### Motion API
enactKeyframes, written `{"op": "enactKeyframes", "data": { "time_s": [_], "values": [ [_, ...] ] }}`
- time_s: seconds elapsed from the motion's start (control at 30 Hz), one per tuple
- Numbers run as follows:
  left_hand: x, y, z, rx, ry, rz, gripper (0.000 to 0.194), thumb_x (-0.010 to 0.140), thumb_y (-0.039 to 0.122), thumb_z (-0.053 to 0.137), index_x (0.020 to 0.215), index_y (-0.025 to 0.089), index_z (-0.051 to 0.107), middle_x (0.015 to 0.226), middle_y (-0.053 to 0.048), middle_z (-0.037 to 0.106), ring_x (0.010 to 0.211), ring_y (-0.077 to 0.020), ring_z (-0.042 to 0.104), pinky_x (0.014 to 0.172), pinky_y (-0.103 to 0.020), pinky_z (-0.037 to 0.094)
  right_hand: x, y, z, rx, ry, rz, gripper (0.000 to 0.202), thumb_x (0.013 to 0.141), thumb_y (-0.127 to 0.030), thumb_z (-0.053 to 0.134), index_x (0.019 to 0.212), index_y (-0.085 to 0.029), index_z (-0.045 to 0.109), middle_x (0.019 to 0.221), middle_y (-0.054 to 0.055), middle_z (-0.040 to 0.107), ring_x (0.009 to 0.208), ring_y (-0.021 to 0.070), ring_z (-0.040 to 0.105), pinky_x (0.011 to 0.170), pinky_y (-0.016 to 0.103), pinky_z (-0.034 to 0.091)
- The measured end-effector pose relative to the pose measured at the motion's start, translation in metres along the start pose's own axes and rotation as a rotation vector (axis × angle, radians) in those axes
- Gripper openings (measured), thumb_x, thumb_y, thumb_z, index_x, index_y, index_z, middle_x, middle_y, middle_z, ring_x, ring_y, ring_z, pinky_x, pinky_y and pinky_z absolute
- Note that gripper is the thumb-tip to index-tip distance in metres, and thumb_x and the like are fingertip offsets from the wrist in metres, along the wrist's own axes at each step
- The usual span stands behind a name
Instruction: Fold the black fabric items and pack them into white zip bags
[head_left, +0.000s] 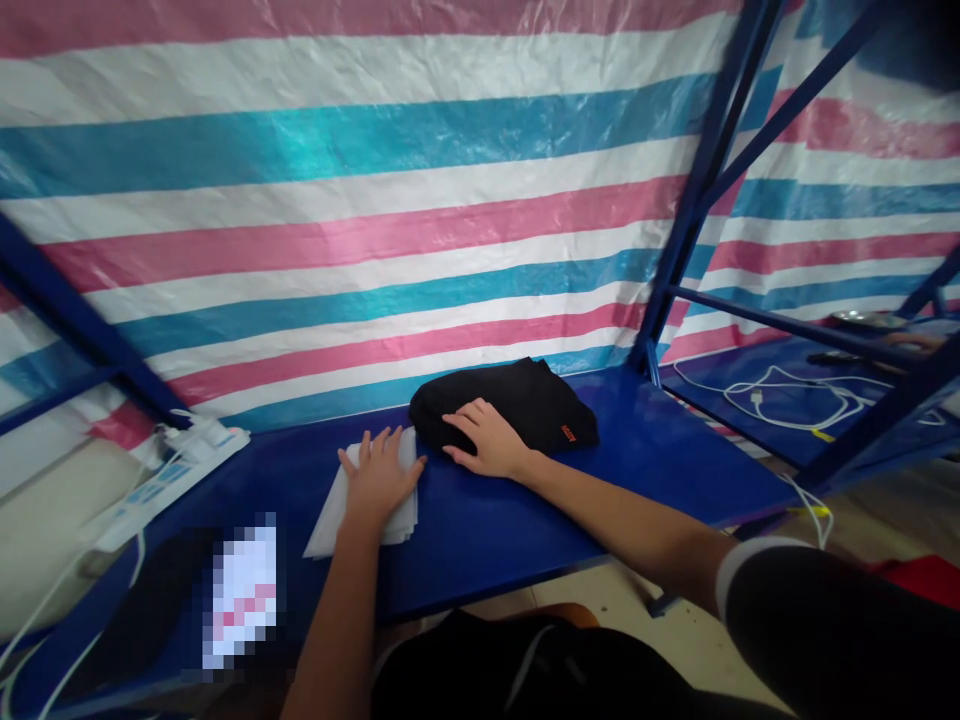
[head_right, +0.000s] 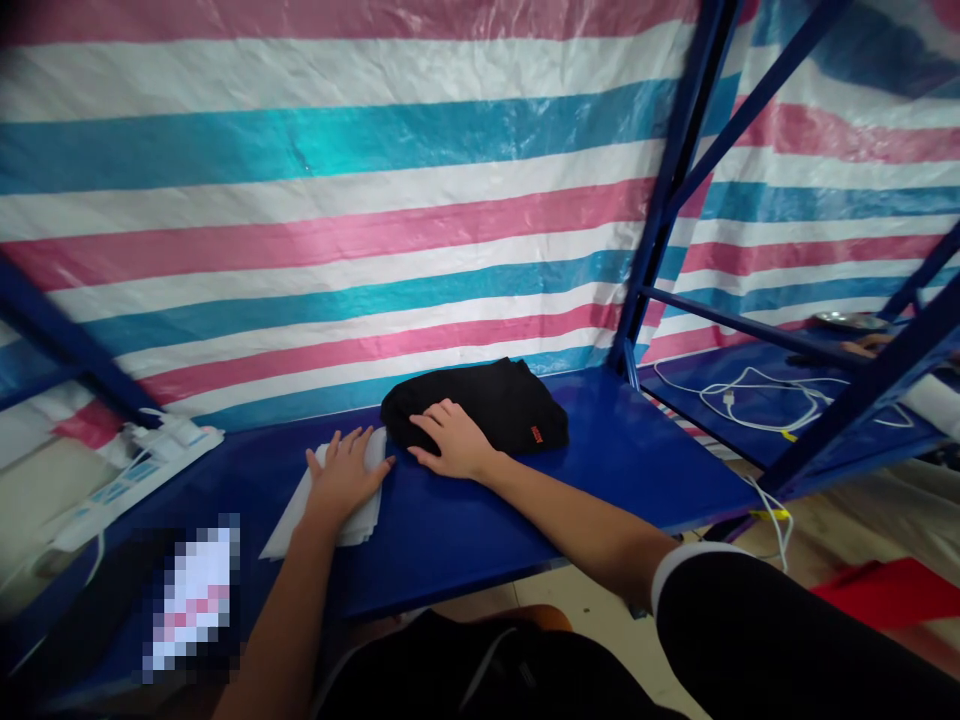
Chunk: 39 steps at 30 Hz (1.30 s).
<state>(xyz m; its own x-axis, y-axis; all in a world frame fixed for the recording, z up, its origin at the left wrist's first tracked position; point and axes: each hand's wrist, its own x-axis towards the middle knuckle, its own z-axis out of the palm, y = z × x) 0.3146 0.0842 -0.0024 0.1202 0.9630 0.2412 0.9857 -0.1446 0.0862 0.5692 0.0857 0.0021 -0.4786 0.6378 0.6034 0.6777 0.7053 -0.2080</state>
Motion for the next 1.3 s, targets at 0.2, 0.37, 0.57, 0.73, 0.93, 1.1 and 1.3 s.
{"op": "enactKeyframes", "data": {
  "time_s": [0.2,0.37,0.57,0.73,0.93,1.1,1.3],
  "values": [
    [-0.005,0.008,-0.015,-0.011,0.236,0.092,0.068,0.100,0.038,0.054,0.164,0.017,0.044,0.168,-0.016,0.047,0.161,-0.0377,0.031,0.133,-0.066,0.014,-0.012,-0.026,0.011,0.078,-0.152,-0.162,0.037,0.111,-0.050,0.050,0.105,-0.023,0.075,0.090,0.006,0.075,0.086,0.0213,0.068,0.078,0.031,0.050],
    [0.000,0.026,-0.018,-0.123,0.132,0.494,0.063,0.093,0.016,0.058,0.156,0.023,0.056,0.166,-0.011,0.049,0.158,-0.0316,0.036,0.131,-0.052,0.032,-0.008,-0.030,0.003,0.066,-0.238,-0.247,0.037,0.106,-0.051,0.061,0.085,-0.024,0.074,0.074,0.001,0.072,0.069,0.0183,0.066,0.065,0.029,0.041],
    [0.020,0.036,-0.016,-0.181,0.083,0.545,0.036,0.101,0.021,0.057,0.132,0.026,0.076,0.145,-0.011,0.065,0.134,-0.0309,0.058,0.116,-0.051,0.048,-0.005,0.008,-0.028,0.046,-0.251,-0.110,0.036,0.093,-0.053,0.080,0.110,-0.023,0.071,0.105,0.006,0.074,0.094,0.0236,0.069,0.078,0.032,0.051],
    [0.025,0.038,-0.019,-0.239,0.190,0.509,0.029,0.106,0.029,0.056,0.119,0.028,0.082,0.138,-0.008,0.070,0.135,-0.0296,0.055,0.116,-0.050,0.046,-0.025,0.020,-0.021,0.076,-0.172,-0.010,0.024,0.102,-0.039,0.071,0.119,-0.022,0.070,0.115,0.009,0.071,0.111,0.0254,0.066,0.097,0.036,0.054],
    [0.013,0.049,-0.018,-0.391,0.290,0.444,0.032,0.108,0.032,0.053,0.123,0.029,0.081,0.133,-0.008,0.071,0.130,-0.0283,0.055,0.115,-0.050,0.044,-0.029,0.021,-0.017,0.264,0.095,0.235,0.024,0.107,-0.038,0.058,0.114,-0.021,0.074,0.105,0.007,0.077,0.093,0.0228,0.072,0.088,0.035,0.058],
    [0.010,0.058,-0.019,-0.549,0.353,0.436,0.034,0.110,0.037,0.052,0.129,0.030,0.080,0.120,-0.007,0.073,0.117,-0.0255,0.060,0.108,-0.045,0.050,-0.022,0.022,-0.019,0.291,0.279,0.340,0.029,0.106,-0.039,0.058,0.119,-0.021,0.076,0.111,0.009,0.080,0.099,0.0253,0.075,0.085,0.035,0.061],
    [0.009,0.070,-0.015,-0.616,0.516,0.512,0.031,0.109,0.029,0.058,0.132,0.031,0.078,0.117,-0.007,0.073,0.108,-0.0235,0.061,0.101,-0.043,0.052,-0.023,0.023,-0.012,0.245,0.283,0.130,0.021,0.105,-0.030,0.062,0.118,-0.024,0.078,0.117,0.008,0.080,0.106,0.0228,0.075,0.100,0.036,0.059]
  ]
}}
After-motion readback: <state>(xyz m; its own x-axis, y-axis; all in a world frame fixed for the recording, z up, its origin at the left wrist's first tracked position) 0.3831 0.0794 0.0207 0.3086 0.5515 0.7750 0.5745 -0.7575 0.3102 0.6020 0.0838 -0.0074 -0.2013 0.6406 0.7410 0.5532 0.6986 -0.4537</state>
